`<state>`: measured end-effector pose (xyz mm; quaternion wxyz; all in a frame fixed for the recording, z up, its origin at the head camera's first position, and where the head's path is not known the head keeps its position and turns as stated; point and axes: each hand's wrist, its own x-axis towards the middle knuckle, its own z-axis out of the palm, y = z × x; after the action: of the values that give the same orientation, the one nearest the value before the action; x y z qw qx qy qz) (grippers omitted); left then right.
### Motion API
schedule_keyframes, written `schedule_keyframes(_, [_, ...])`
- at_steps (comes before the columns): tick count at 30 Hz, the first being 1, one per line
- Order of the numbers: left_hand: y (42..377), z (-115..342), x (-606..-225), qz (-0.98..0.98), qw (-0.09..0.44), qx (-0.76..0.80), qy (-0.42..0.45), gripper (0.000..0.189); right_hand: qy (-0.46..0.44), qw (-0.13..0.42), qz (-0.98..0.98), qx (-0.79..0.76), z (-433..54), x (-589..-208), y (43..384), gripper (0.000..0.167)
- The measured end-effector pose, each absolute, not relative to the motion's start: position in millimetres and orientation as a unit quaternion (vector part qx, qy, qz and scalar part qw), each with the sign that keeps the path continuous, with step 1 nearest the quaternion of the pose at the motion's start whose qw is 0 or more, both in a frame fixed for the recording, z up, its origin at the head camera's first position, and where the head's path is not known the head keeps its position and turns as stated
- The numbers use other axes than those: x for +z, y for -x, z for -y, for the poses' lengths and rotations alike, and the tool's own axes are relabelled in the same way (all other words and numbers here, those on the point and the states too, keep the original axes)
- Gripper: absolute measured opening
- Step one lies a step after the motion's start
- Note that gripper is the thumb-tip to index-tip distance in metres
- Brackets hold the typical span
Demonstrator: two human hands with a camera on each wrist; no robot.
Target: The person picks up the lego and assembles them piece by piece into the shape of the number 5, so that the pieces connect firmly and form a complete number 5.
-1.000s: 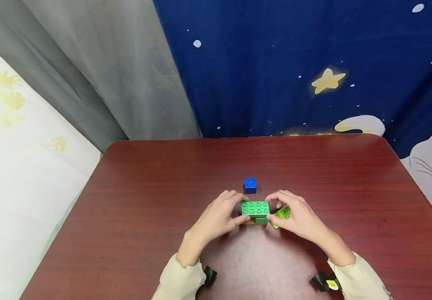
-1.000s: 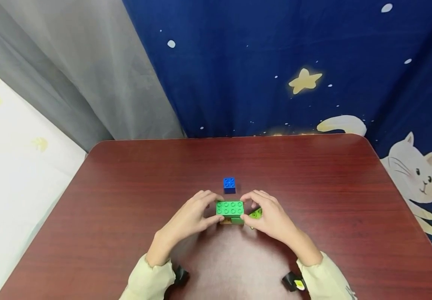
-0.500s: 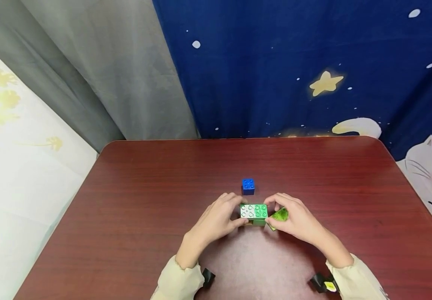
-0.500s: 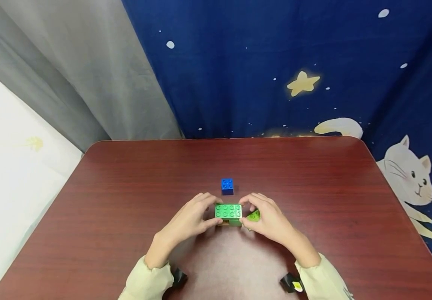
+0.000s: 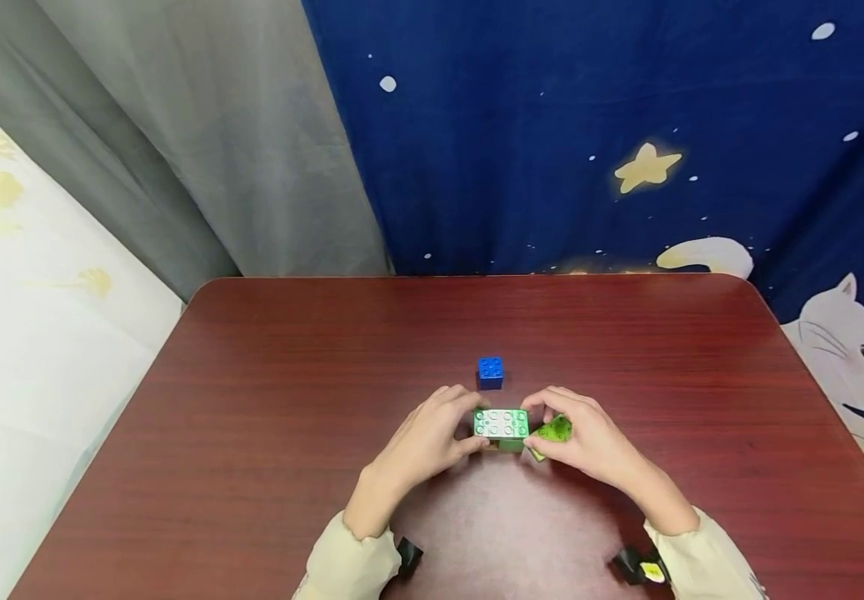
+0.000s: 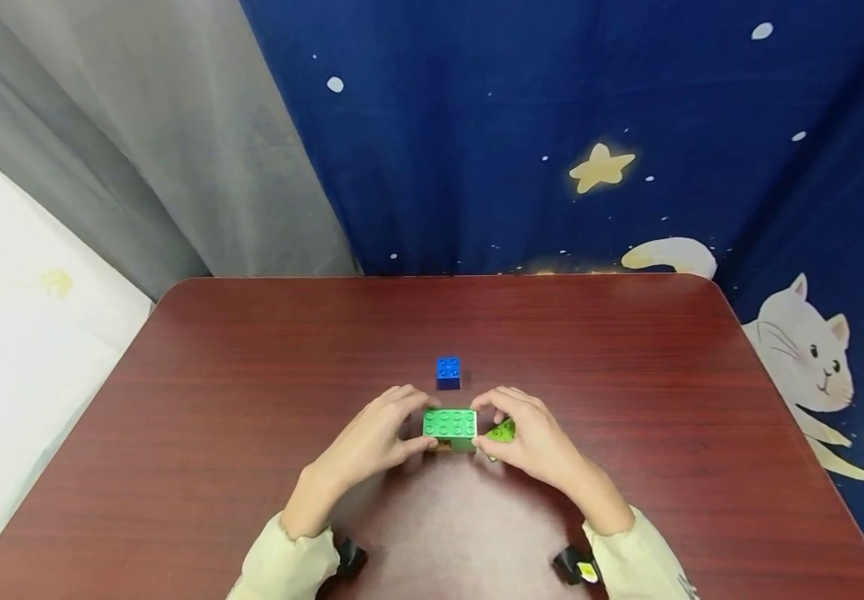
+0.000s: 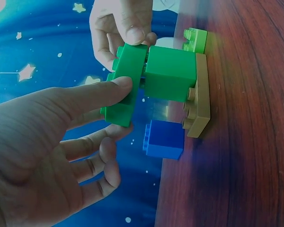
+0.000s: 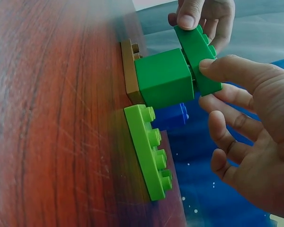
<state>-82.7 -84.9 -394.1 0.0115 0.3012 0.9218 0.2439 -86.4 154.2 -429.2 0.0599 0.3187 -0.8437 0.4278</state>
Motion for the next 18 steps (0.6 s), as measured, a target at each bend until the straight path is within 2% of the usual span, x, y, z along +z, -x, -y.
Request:
schedule_keyframes(5, [83.1,90.0,-396.7,-0.923,0.005,0.239,-0.301,0.033,-0.325,0.054,0.841,0.429,-150.6,-431.7,88.3,0.035])
schedule_keyframes(18, [88.0,84.9,-397.0,-0.925,-0.004,0.212,-0.316,0.030,-0.334,0.086,0.848,0.404,-154.4,-430.3,91.4,0.036])
